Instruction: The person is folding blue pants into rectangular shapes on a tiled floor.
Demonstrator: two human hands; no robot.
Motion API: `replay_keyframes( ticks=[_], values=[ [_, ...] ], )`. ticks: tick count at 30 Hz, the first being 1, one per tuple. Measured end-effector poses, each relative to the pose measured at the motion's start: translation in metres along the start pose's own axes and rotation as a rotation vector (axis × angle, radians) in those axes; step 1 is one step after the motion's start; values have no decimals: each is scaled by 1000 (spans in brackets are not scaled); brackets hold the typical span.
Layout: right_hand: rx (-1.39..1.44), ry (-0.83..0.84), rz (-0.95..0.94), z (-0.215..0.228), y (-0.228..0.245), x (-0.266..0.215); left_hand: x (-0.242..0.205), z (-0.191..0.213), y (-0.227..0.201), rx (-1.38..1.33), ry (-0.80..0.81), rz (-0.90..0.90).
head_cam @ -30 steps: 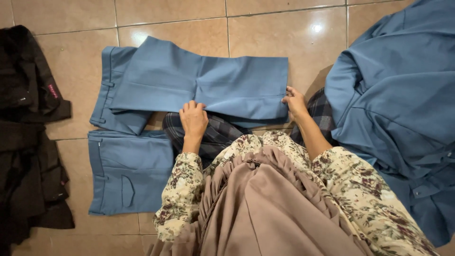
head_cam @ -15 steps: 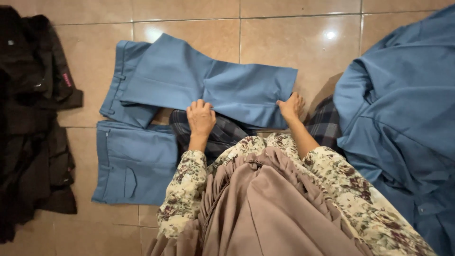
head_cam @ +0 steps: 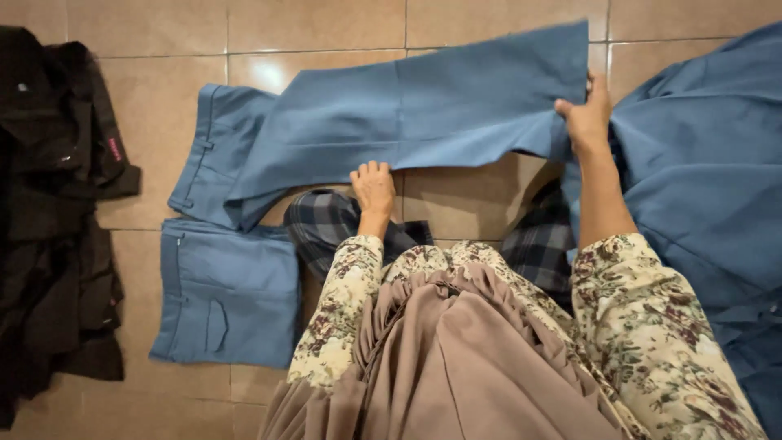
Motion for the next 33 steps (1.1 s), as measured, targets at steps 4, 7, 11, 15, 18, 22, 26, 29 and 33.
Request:
replay_keyframes(
  ticks=[4, 7, 11, 15, 18, 22, 26, 29, 33],
  values=[
    [-57, 4, -98, 26, -102, -10, 4, -39, -25, 26, 27, -33],
    [-134, 0, -271, 38, -130, -15, 6, -36, -35, 53, 64, -39],
    [105, 47, -330, 55, -94, -3, 21, 9, -31, -450, 13, 145],
    [208, 155, -265, 70, -50, 22, 42, 54, -25, -840, -161, 74],
    [156, 169, -345, 83, -5, 30, 38, 65, -29, -776, -137, -26],
    [146, 239, -258, 89, 37, 33, 23, 52, -41, -755, -71, -207],
    [39, 295, -300, 97, 55, 33, 9, 20, -55, -586, 78, -212],
    [2, 255, -399, 96, 81, 29, 5, 1, -55, -482, 99, -196],
    [17, 234, -450, 94, 107, 25, 5, -13, -58, -388, 134, -196]
  ],
)
Point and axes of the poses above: each hand's wrist, its own x-axis towards the middle knuckle, its own z-axis out of the back of the hand, y = z × x, the point moved 4 cm from there along x, towards the middle knuckle, and after that the axes turned 15 degrees about y, right-handed, at the moved point
